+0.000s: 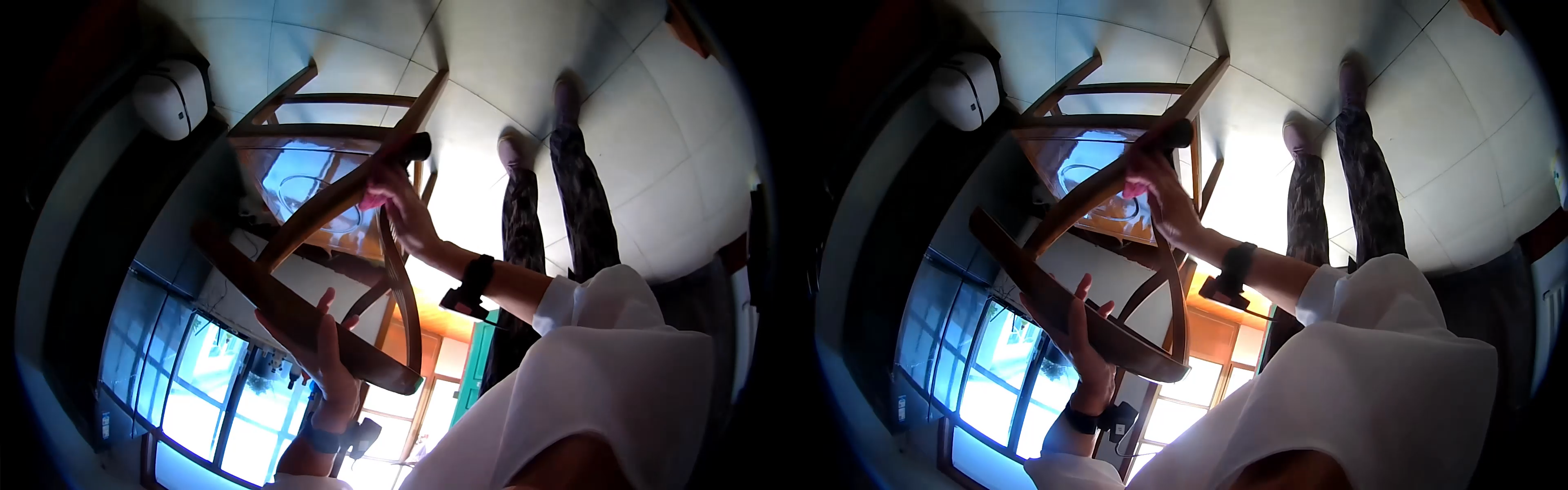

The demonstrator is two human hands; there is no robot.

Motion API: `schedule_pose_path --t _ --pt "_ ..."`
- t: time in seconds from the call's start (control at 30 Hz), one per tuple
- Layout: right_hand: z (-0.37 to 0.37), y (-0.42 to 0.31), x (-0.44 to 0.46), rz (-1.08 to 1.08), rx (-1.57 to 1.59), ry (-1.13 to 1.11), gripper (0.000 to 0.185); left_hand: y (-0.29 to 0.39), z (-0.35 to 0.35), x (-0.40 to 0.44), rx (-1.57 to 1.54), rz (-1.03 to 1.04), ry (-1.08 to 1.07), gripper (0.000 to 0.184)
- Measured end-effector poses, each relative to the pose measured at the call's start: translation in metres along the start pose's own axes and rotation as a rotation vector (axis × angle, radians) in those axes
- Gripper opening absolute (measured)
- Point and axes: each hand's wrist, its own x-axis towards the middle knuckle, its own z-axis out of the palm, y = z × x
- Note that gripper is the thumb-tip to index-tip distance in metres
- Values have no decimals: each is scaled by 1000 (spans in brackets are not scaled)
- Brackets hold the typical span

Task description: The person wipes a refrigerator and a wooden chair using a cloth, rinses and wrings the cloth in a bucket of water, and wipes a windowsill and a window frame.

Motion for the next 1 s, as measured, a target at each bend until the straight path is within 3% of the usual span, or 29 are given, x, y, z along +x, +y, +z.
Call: schedule_pose_path --t 0.03,0.07,0.1,0.17,0.23,0.3,0.33,0.37,0.43,0.47,0.6,0.63,0.67,0.73,0.8,0.87,1.0 --pt "13 -11 -4 -62 -204 -117 42 0 2 1 2 -1 -1 88" --pt "19 -26 -7 -78 -200 -268 46 1 3 1 -17 -21 8 86" --pt "31 -21 -9 -229 -194 -262 45 -1 3 1 -37 -42 9 84" --pt "37 -2 -8 -280 -324 -287 46 -27 -12 3 139 243 -113 84" --pt "36 15 -9 -294 -365 -293 46 -38 -21 4 244 327 -157 82" --pt "34 31 -11 -98 -309 -50 51 -44 -28 5 417 326 -141 77" --pt "32 44 -1 -84 -134 190 44 -43 -28 1 432 293 -113 77" --pt "28 56 5 164 119 309 42 -43 -28 -1 431 252 -95 77" --pt "9 73 33 371 242 426 41 -41 -29 -9 427 185 -68 78" --pt "-6 84 50 331 107 426 41 -41 -29 -12 432 157 -61 78" --pt "-37 163 91 594 564 446 48 -46 -24 -16 469 82 -40 80" --pt "-37 179 93 608 295 426 52 -47 -22 -15 479 63 -37 80" --pt "-44 194 93 618 287 423 52 -49 -19 -14 488 42 -31 80" --pt "-64 195 101 539 -237 208 54 -52 -14 -7 511 2 -27 81" --pt "-85 212 127 709 -156 181 57 -54 -10 -3 520 -24 -29 82" --pt "-85 262 132 674 61 289 62 -55 -5 2 526 -36 -29 82" --pt "-109 339 160 747 -14 222 64 -58 5 8 534 -78 -21 84"
